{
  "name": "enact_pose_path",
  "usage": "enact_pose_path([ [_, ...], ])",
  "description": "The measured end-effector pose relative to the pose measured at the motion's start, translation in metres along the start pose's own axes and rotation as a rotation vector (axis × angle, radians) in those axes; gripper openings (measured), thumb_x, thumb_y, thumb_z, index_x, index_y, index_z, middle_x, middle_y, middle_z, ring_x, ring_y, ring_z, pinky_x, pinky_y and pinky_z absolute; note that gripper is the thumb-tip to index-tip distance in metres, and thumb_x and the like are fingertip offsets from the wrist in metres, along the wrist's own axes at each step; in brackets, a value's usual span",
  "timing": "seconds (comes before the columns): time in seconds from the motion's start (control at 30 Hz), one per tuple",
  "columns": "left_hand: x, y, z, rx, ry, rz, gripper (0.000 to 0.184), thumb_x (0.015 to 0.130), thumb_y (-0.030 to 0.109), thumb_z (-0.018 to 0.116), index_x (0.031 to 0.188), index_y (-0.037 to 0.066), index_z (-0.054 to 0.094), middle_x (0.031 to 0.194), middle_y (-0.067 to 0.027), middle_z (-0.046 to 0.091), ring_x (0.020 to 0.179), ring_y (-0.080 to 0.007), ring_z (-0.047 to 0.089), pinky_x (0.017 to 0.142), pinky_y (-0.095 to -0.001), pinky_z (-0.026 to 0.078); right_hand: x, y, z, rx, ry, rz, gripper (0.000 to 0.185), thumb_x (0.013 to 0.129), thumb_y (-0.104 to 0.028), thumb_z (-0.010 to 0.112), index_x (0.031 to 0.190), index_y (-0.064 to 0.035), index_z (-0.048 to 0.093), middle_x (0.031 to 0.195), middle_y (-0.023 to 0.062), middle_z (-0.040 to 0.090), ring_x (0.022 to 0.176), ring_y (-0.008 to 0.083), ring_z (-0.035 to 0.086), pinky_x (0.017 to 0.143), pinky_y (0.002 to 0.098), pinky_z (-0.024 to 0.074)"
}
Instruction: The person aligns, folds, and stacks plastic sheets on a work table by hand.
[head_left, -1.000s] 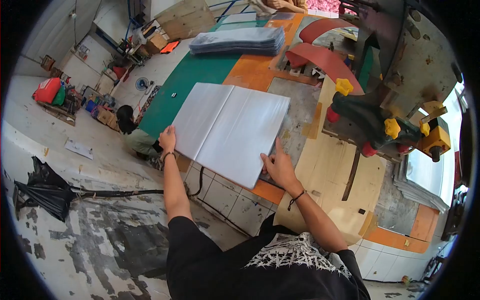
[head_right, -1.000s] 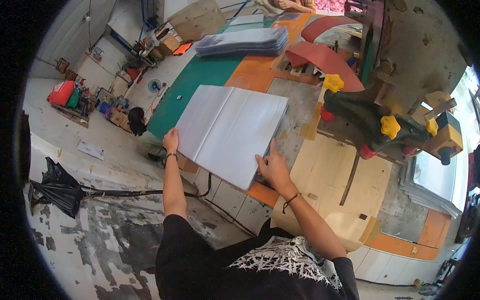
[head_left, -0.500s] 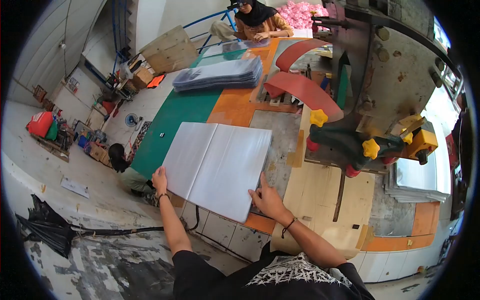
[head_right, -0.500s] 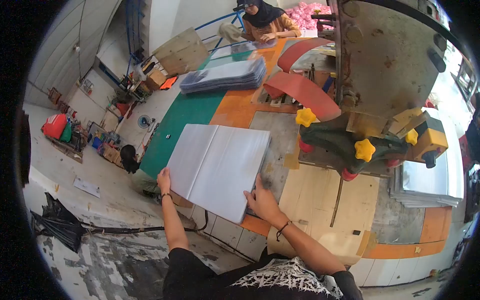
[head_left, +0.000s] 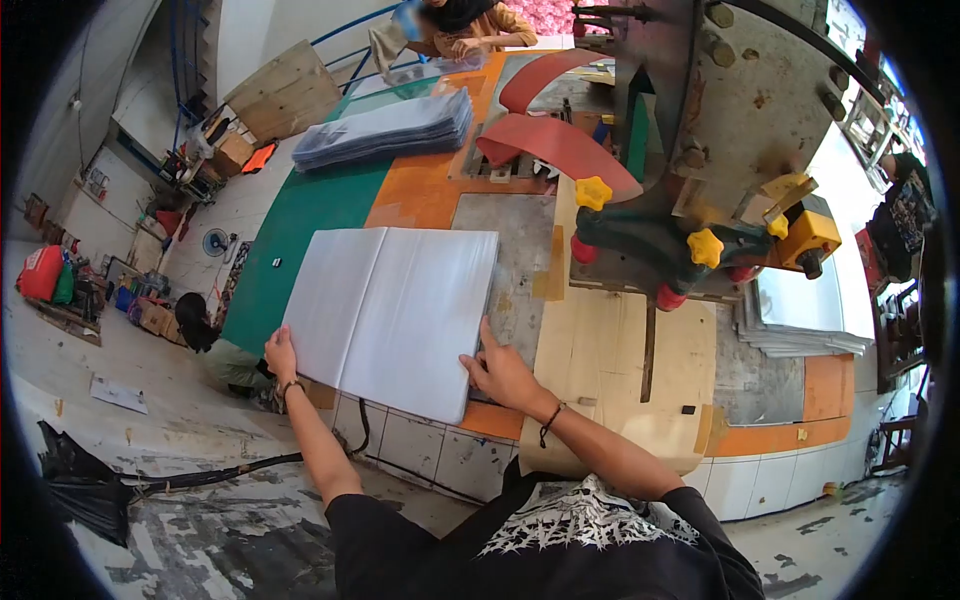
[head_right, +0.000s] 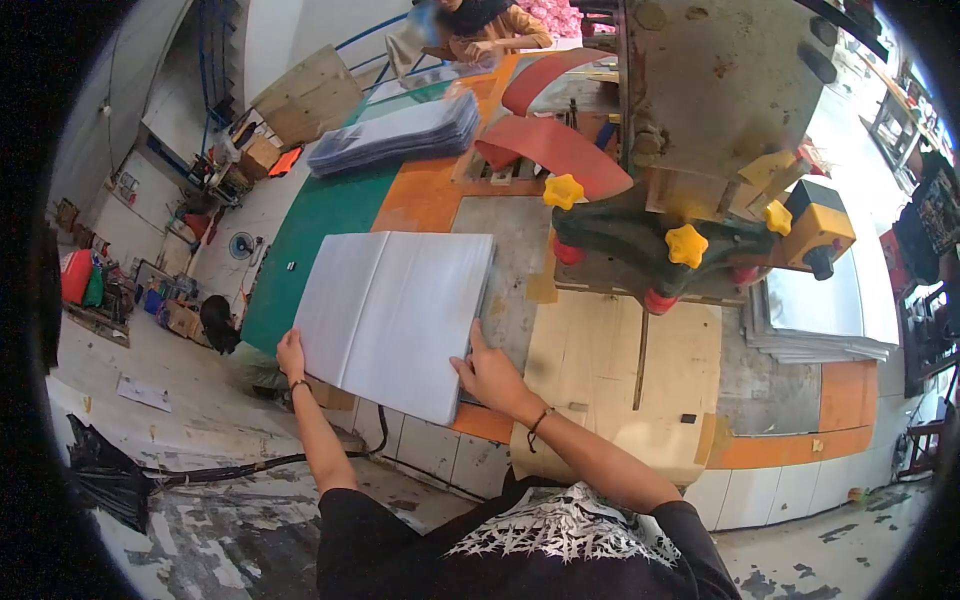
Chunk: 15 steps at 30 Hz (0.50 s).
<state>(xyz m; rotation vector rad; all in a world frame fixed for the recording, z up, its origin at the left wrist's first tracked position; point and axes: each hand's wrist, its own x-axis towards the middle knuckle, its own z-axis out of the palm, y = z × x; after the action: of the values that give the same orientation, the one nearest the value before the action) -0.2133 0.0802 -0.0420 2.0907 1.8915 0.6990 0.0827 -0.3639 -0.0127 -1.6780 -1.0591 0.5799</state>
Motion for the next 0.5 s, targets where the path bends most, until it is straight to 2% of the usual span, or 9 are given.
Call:
enact_pose_path([
  [0.3, -0.01, 0.013, -0.005, 0.092, 0.027, -0.013, 0.067, 0.087, 0.07, 0.053, 0.13, 0.02, 0.063, 0.136, -0.0124, 0.056, 0.127, -0.04, 0.047, 0.103, -0.0604, 0.034, -0.001, 0.008, 0.002, 0.068, -0.025, -0.02, 0.072, 0.098, -0.019, 0.054, 0.14, 0.0252, 0.016, 0.065, 0.0181, 0.066, 0.057, 0.0333, 0.066, 0.06, 0.0416, 0.0537],
  [0.4, -0.017, 0.02, -0.008, 0.086, 0.065, 0.014, 0.066, 0.088, 0.066, 0.054, 0.129, 0.015, 0.065, 0.129, -0.0179, 0.062, 0.121, -0.0409, 0.054, 0.102, -0.0536, 0.04, -0.001, 0.006, 0.0, 0.057, -0.032, -0.018, 0.07, 0.099, -0.018, 0.052, 0.141, 0.0248, 0.016, 0.064, 0.0167, 0.067, 0.058, 0.0324, 0.067, 0.061, 0.0411, 0.0542],
  [0.5, -0.023, 0.025, -0.011, 0.086, 0.088, -0.005, 0.067, 0.087, 0.065, 0.056, 0.128, 0.013, 0.066, 0.126, -0.0182, 0.064, 0.12, -0.0417, 0.055, 0.101, -0.0534, 0.041, -0.002, 0.003, 0.0, 0.073, -0.041, 0.013, 0.067, 0.1, -0.017, 0.049, 0.141, 0.0242, 0.016, 0.064, 0.0165, 0.066, 0.057, 0.0321, 0.066, 0.061, 0.0412, 0.0543],
])
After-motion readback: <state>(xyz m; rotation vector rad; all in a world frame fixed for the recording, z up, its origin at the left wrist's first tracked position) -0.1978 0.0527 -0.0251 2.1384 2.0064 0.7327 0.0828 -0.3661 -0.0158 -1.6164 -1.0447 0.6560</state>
